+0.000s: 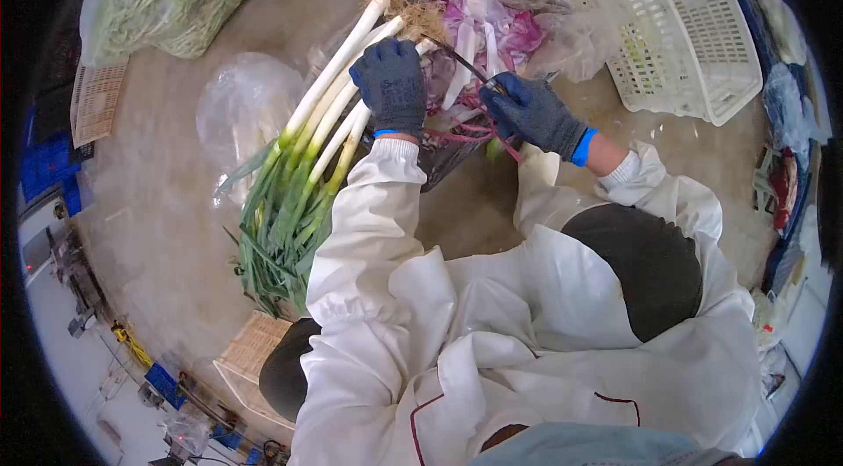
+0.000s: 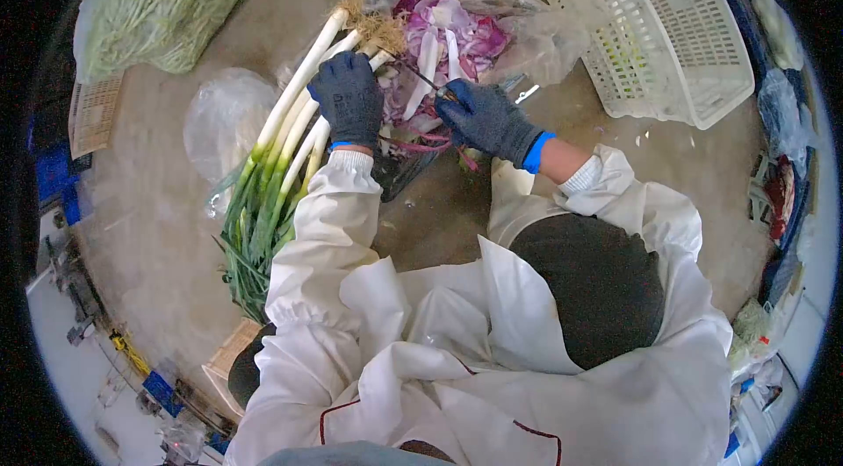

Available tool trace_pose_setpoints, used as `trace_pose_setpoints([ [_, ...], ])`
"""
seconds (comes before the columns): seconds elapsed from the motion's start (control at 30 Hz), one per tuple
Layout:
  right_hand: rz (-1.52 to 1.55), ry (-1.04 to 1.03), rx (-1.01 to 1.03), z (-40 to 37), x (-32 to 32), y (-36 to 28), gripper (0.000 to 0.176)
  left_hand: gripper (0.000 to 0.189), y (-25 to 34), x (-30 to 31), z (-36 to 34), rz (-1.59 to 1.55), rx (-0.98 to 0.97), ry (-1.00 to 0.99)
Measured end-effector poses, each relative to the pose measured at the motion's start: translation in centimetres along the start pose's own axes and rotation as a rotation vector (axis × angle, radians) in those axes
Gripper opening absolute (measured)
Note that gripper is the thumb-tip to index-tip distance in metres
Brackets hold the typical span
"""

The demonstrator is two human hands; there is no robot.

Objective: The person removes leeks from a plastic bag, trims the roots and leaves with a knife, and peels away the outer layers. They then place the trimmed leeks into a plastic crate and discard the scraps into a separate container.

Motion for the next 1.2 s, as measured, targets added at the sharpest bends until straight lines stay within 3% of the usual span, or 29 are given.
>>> trace_pose_setpoints([
  [0.17,-0.205,0.052,0.063,-0.2,0.1,0.0,0.028,0.016,-0.1,-0.6,0.3,0.029,0.045,-0.068],
  [0.27,-0.398,0.079,0.05,0.2,0.0,0.0,0.03,0.014,0.8,-0.7,-0.3,-0.111,0.022,-0.058],
  [0.37,-0.652,0.025,0.198,2.5,0.0,0.4,0.03,0.013,3.8,1.4,-2.0,-0.126,-0.006,-0.029],
  [0.43,-0.335,0.118,0.066,3.2,1.0,2.2,0.031,0.015,3.9,2.1,-2.3,-0.131,0.008,-0.038],
  [0.5,-0.477,0.194,0.086,3.5,2.0,2.5,0.031,0.017,2.5,2.1,-1.8,-0.13,0.062,-0.021],
  [0.6,0.122,0.042,-0.112,1.2,1.7,1.6,0.03,0.02,0.9,1.6,-1.5,0.17,0.119,0.058],
  [0.73,0.013,-0.016,-0.014,2.1,0.6,0.7,0.03,0.017,0.3,0.4,-0.2,0.232,0.15,-0.083],
  [0.8,0.059,-0.024,-0.074,2.6,0.5,0.9,0.029,0.011,0.5,0.2,0.2,0.238,0.128,-0.049],
  [0.9,0.07,-0.004,0.03,3.5,0.7,1.5,0.029,0.008,0.3,-0.5,0.4,0.246,0.093,-0.041],
  [1.0,0.22,-0.023,-0.104,3.1,0.8,2.4,0.03,0.014,-0.4,-0.7,0.4,0.124,0.153,-0.082],
  [1.1,0.045,-0.057,0.109,2.7,1.1,1.5,0.028,0.022,-1.9,-1.0,0.1,-0.122,0.233,-0.098],
  [1.2,0.285,-0.116,-0.107,1.7,-0.3,2.2,0.032,0.027,-3.1,-1.3,0.1,-0.245,0.239,-0.043],
])
Point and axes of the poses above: each hand's wrist, its own z-axis towards the middle knuckle, its own x-axis out of the back of the hand, y = z × x, the point moved 7 cm from there along z, towards the middle knuckle, and after that the axes turned 3 degrees about -y, right-handed, at the moved point
